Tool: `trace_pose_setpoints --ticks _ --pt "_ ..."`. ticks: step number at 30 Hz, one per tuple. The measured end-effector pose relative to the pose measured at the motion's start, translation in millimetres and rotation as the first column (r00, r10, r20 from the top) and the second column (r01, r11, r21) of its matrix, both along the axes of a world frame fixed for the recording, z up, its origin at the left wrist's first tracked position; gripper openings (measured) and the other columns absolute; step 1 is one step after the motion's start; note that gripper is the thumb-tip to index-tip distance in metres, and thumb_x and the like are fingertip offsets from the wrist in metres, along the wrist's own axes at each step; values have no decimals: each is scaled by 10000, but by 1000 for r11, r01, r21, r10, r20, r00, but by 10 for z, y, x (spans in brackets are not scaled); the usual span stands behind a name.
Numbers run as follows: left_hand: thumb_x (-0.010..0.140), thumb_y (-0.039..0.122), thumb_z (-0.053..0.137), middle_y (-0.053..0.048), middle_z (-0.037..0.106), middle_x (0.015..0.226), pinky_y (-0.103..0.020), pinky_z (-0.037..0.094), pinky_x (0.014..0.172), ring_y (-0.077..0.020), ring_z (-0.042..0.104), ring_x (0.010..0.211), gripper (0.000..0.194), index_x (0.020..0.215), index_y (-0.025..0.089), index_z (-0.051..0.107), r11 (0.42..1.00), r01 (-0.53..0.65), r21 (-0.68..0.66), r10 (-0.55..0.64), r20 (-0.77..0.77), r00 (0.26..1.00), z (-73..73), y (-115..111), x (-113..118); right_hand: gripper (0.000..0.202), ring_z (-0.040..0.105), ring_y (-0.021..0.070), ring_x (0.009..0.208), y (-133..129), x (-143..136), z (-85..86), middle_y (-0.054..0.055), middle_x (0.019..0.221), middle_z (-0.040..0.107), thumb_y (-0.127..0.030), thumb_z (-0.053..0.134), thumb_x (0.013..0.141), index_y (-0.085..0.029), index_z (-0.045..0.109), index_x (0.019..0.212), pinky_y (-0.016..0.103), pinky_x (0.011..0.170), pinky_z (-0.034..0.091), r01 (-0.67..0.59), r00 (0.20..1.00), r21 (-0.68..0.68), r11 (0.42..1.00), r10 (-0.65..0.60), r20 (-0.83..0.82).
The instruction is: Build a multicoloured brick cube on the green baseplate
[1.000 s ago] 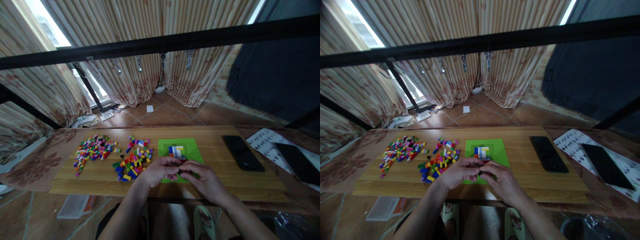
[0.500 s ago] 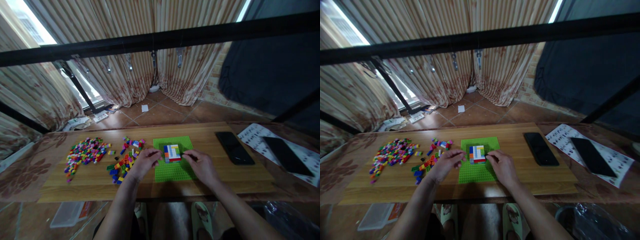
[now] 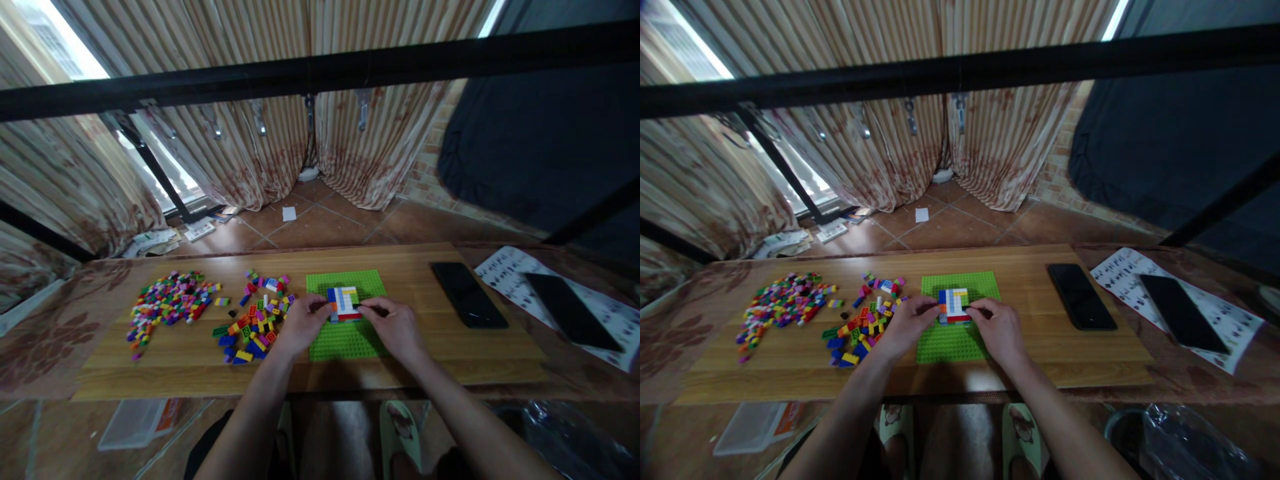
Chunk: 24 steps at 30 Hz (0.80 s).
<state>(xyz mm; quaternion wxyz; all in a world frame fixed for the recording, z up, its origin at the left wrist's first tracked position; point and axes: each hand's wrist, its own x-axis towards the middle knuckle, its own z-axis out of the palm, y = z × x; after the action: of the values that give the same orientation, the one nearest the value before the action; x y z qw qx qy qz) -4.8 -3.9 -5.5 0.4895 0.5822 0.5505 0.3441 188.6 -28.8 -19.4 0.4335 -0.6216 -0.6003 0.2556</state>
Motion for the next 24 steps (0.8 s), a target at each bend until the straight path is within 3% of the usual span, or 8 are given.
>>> trace_pose_setpoints --ticks 7,13,19,24 --pt "781 403 594 -3 612 610 -215 366 533 -114 518 564 293 780 125 686 999 -5 44 9 -81 997 -73 27 30 202 635 181 646 95 4 -60 22 693 720 -406 698 692 -206 719 704 314 635 482 -12 984 -62 998 1 -176" --pt "760 391 618 4 594 579 -216 348 519 -112 507 540 268 733 129 667 998 -34 46 38 -80 996 -78 16 67 278 542 134 511 153 -13 -43 5 582 661 -427 785 543 -185 696 647 270 506 411 -15 912 -208 978 -71 -403" --pt "754 383 625 27 532 505 -209 330 497 -98 466 497 261 699 129 647 998 -51 27 53 -81 995 -97 29 74 221 515 125 494 171 -61 14 -12 534 624 -365 772 515 -190 688 619 261 489 381 11 903 -241 970 -113 -414" --pt "727 356 648 23 567 523 -210 351 497 -103 497 504 230 741 127 661 996 -91 16 91 -54 994 -136 43 79 216 506 123 464 173 -62 17 -17 502 610 -367 763 516 -190 692 618 257 463 377 22 912 -257 966 -125 -390"
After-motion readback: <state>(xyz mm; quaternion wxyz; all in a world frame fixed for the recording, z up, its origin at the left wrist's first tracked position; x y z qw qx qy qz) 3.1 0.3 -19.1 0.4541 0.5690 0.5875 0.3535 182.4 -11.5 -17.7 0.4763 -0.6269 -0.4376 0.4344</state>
